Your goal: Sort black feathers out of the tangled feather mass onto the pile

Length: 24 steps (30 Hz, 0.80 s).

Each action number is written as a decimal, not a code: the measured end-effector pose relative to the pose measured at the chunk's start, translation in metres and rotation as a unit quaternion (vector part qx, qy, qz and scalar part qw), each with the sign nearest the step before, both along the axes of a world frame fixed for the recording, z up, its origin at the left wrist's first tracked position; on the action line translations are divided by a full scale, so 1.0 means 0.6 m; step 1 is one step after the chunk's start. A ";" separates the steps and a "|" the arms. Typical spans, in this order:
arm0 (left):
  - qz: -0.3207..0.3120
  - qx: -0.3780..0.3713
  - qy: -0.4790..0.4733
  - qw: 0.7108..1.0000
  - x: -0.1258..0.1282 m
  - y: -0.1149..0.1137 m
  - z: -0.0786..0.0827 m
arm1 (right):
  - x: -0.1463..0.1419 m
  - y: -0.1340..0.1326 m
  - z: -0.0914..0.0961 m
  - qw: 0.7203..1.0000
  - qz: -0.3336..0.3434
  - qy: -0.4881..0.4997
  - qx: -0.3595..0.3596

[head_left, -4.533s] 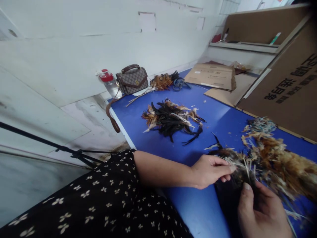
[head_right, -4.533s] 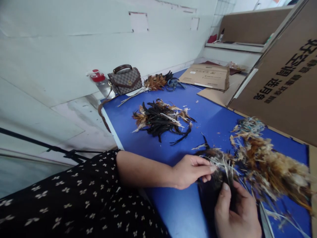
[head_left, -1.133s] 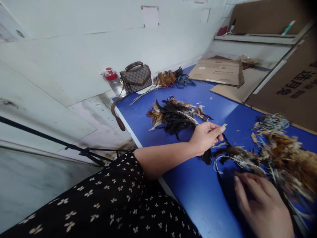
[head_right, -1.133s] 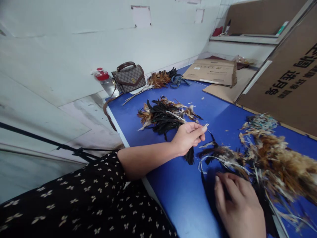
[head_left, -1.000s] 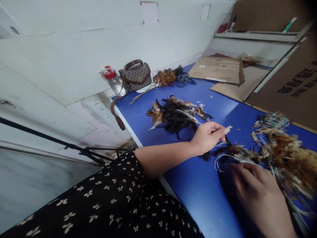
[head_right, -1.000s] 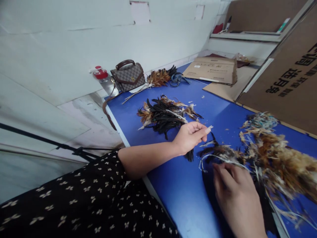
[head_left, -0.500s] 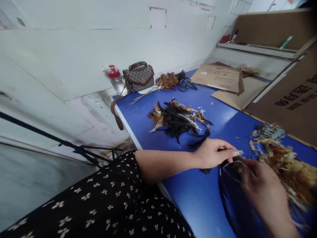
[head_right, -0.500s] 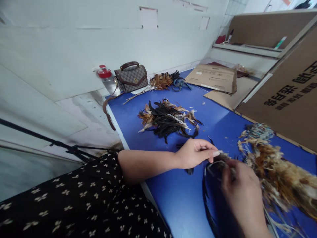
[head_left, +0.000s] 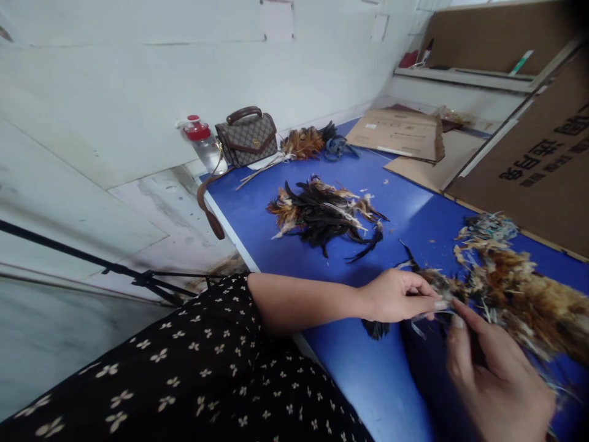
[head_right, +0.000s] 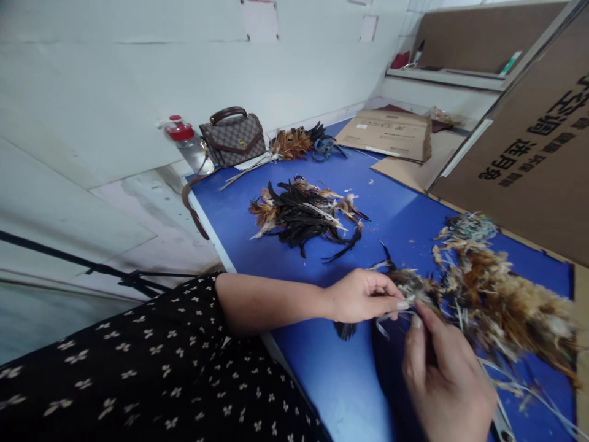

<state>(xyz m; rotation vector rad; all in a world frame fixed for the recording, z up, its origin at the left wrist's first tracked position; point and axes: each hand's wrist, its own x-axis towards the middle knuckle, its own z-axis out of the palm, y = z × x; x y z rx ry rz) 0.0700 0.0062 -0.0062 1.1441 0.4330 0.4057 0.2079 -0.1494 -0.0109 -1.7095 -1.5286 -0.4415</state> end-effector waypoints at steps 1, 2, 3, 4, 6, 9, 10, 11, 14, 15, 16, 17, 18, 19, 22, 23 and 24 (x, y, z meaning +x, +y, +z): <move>0.003 -0.003 0.012 1.000 0.000 0.002 0.001 | 0.003 0.000 -0.001 1.000 -0.009 0.000 0.004; 0.005 -0.007 0.026 1.000 0.000 0.004 0.001 | 0.006 -0.001 -0.001 1.000 -0.018 0.001 0.004; 0.002 -0.012 0.039 0.999 0.000 0.006 0.000 | 0.010 -0.002 -0.003 1.000 -0.022 0.002 0.005; -0.003 -0.016 0.050 0.999 0.000 0.009 -0.001 | 0.013 -0.003 -0.004 1.000 -0.023 0.002 0.001; -0.027 -0.024 0.070 0.997 0.000 0.014 -0.003 | 0.021 -0.005 -0.008 1.000 -0.016 0.000 -0.006; -0.063 -0.038 0.094 0.993 -0.004 0.018 -0.002 | 0.033 -0.009 -0.016 0.999 -0.031 0.005 -0.007; -0.074 -0.043 0.098 0.991 -0.006 0.019 -0.001 | 0.037 -0.011 -0.019 0.999 -0.037 0.009 -0.006; -0.085 -0.048 0.098 0.990 -0.007 0.021 0.000 | 0.041 -0.013 -0.021 0.999 -0.042 0.012 -0.005; -0.119 -0.044 0.073 0.989 -0.010 0.026 -0.002 | 0.053 -0.018 -0.027 0.999 -0.047 0.014 -0.010; -0.133 -0.040 0.062 0.988 -0.010 0.027 -0.004 | 0.056 -0.019 -0.029 0.999 -0.048 0.010 -0.014; -0.147 -0.038 0.054 0.987 -0.010 0.029 -0.006 | 0.058 -0.019 -0.030 0.999 -0.047 0.007 -0.015; -0.158 -0.039 0.049 0.986 -0.009 0.030 -0.008 | 0.060 -0.019 -0.032 0.999 -0.045 0.004 -0.013; -0.166 -0.044 0.047 0.984 -0.007 0.031 -0.009 | 0.062 -0.019 -0.033 0.999 -0.042 0.000 -0.009; -0.170 -0.052 0.050 0.983 -0.006 0.032 -0.009 | 0.064 -0.018 -0.034 0.999 -0.041 -0.006 -0.004; -0.174 -0.076 0.050 0.981 -0.002 0.033 -0.005 | 0.069 -0.018 -0.038 0.999 -0.048 -0.008 -0.006; -0.174 -0.084 0.045 0.980 -0.001 0.034 -0.003 | 0.070 -0.018 -0.038 0.999 -0.050 -0.004 -0.010; -0.174 -0.092 0.037 0.980 -0.001 0.034 -0.001 | 0.071 -0.019 -0.038 0.998 -0.053 0.000 -0.014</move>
